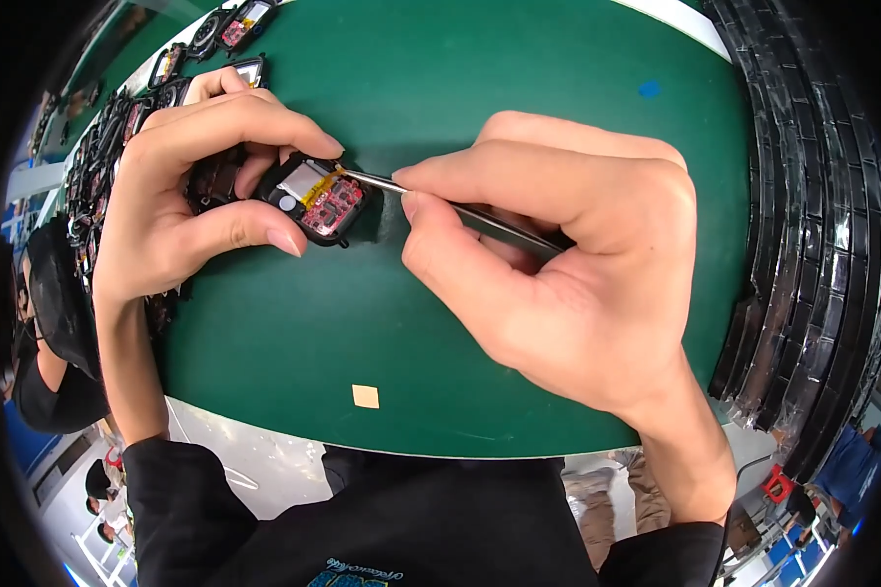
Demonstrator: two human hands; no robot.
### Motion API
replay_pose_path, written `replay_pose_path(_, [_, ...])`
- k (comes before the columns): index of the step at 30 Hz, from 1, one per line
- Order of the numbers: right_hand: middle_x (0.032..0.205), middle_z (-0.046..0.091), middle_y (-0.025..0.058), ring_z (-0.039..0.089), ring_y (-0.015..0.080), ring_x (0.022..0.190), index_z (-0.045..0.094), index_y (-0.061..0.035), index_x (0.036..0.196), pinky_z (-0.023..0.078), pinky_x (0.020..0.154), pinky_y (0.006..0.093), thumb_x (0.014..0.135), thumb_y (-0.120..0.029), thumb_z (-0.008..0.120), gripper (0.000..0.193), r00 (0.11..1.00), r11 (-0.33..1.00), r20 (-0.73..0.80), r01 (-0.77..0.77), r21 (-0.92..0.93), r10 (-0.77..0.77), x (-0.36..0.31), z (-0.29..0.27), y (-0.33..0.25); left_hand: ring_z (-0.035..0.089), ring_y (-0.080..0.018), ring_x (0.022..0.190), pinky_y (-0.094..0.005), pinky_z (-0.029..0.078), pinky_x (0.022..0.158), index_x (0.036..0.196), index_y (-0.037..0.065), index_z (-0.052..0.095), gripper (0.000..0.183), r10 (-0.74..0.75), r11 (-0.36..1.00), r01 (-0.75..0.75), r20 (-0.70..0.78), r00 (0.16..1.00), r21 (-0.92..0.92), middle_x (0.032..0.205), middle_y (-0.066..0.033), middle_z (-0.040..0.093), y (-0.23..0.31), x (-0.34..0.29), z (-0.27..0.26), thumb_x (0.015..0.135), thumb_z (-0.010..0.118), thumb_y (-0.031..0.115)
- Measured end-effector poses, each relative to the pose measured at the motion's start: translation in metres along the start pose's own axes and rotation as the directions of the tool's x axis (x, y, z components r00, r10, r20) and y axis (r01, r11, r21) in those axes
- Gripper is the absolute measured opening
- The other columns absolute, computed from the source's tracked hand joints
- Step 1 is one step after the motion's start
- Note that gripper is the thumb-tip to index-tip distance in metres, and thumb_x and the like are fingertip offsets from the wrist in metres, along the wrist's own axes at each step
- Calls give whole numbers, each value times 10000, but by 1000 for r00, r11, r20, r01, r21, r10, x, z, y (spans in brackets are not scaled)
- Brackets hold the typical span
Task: Manually assembling small electronic components (possibly smartwatches) using tweezers and placing them into trays.
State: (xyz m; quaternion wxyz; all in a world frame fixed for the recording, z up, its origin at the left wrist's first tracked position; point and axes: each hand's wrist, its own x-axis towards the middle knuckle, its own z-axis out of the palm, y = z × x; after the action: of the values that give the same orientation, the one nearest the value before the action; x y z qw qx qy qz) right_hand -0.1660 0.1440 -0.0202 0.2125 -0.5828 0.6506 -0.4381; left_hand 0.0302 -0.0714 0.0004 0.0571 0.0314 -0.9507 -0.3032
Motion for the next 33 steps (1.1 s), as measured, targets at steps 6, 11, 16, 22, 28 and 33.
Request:
replay_pose_path(6, [734,678,46,581,63,618,851,73,1041,377,550,225,864,100,776,194,1000,1000,-9,0,-19,0,1,1,-3,505,-128,700,-346,385,943,1162,48,836,591,20,1000,-20,14,1000,15,793,26,665,0,1,-1,715,990,403])
replay_pose_path(11, [728,674,43,575,62,615,852,70,1024,372,551,222,863,96,777,180,1000,1000,-29,-8,26,8,2,5,-4,496,-130,713,-349,375,942,1170,46,833,616,24,1000,-23,34,999,-21,911,7,725,-2,0,-3,714,985,432])
replay_pose_path(16, [724,674,40,571,61,612,854,63,1018,370,549,222,856,94,780,181,999,999,-44,-9,39,11,2,6,-3,495,-131,717,-348,372,951,1167,54,831,599,46,999,-46,28,999,-17,955,-1,745,-3,-1,1,730,981,437])
replay_pose_path(22, [726,675,35,567,56,612,857,55,1017,375,545,222,860,88,785,176,999,999,-48,8,31,-7,1,6,-4,502,-127,719,-344,370,956,1142,55,826,559,82,997,-82,16,997,0,951,-1,752,1,0,1,752,979,424])
replay_pose_path(28, [723,669,30,564,46,615,857,55,1017,388,547,213,877,87,783,161,998,998,-56,-20,63,24,1,8,-4,505,-126,722,-342,371,952,1138,53,824,530,94,995,-94,0,996,-28,929,13,735,-2,-1,3,762,985,389])
replay_pose_path(33, [713,652,21,548,31,616,858,53,1017,369,540,214,882,87,780,159,999,998,-49,-18,64,21,1,8,-4,507,-130,726,-341,372,949,1138,56,822,508,108,994,-108,-4,994,-23,922,17,730,-3,-1,3,753,991,342])
